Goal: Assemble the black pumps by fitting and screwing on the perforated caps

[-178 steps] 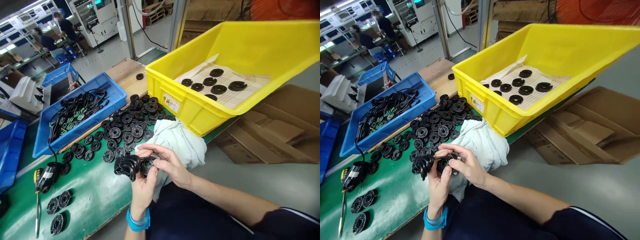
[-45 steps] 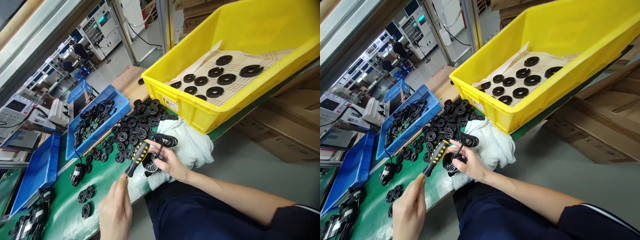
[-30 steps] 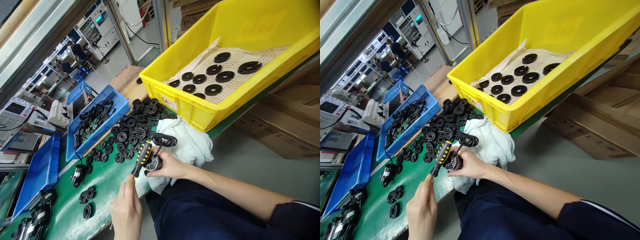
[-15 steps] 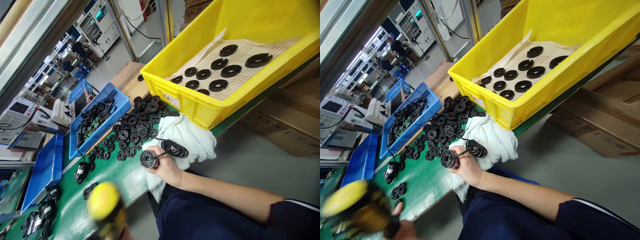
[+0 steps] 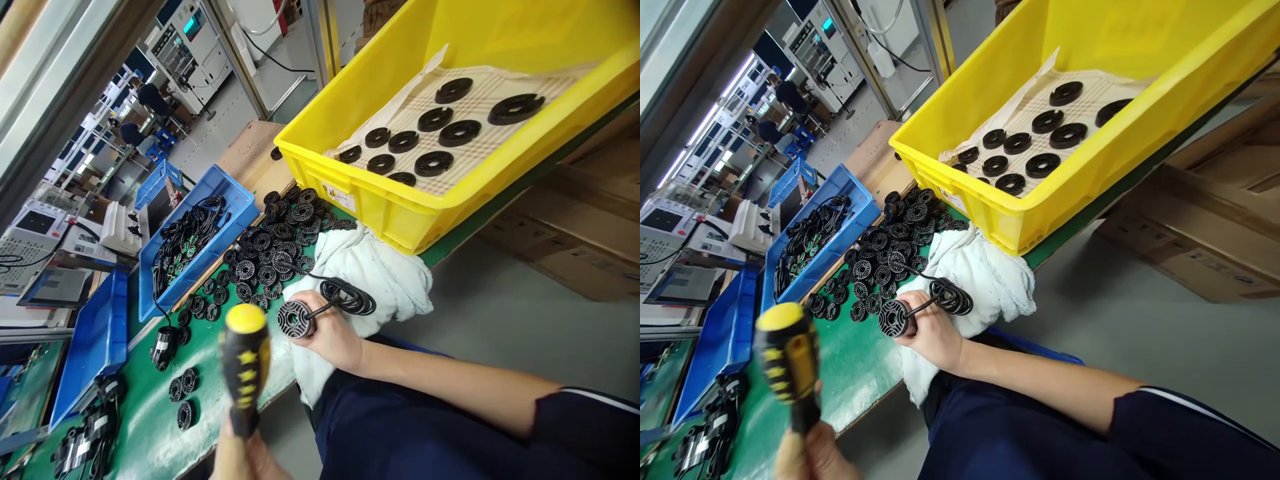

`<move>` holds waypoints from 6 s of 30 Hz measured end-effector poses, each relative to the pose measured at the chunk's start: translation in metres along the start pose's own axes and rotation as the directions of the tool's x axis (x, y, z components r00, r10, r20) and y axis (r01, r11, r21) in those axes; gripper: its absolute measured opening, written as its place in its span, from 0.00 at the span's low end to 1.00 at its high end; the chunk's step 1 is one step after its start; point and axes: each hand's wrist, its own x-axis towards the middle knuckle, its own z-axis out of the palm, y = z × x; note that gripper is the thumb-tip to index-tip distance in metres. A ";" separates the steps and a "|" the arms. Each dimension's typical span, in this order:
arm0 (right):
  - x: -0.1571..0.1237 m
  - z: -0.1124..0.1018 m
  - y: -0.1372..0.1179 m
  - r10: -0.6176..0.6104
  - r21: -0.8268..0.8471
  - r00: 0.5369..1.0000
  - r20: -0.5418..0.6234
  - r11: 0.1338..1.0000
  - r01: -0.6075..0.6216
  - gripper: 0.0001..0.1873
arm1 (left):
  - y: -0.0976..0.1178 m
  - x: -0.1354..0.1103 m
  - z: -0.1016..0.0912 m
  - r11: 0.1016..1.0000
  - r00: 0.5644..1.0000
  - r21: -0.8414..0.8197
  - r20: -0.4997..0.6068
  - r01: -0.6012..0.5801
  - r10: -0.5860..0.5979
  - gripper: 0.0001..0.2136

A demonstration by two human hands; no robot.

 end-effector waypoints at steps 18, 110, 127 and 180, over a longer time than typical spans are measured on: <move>0.002 -0.014 0.006 0.023 0.216 0.995 0.101 0.975 -0.044 0.24 | -0.091 -0.038 0.050 0.886 0.934 0.296 -0.134 0.357 -0.332 0.09; 0.029 -0.006 -0.011 0.473 0.617 0.880 -0.039 0.704 -0.351 0.30 | 0.004 0.027 0.085 0.677 0.945 -0.732 -0.164 0.075 -0.282 0.22; 0.024 -0.007 -0.002 0.437 0.462 0.899 -0.008 0.799 -0.385 0.39 | 0.023 0.056 0.080 0.777 0.983 -0.625 -0.176 -0.069 -0.054 0.24; 0.035 -0.049 -0.019 0.112 0.325 0.908 0.404 0.910 -0.258 0.28 | 0.033 0.043 0.089 0.682 0.979 -0.714 0.205 0.157 -0.011 0.28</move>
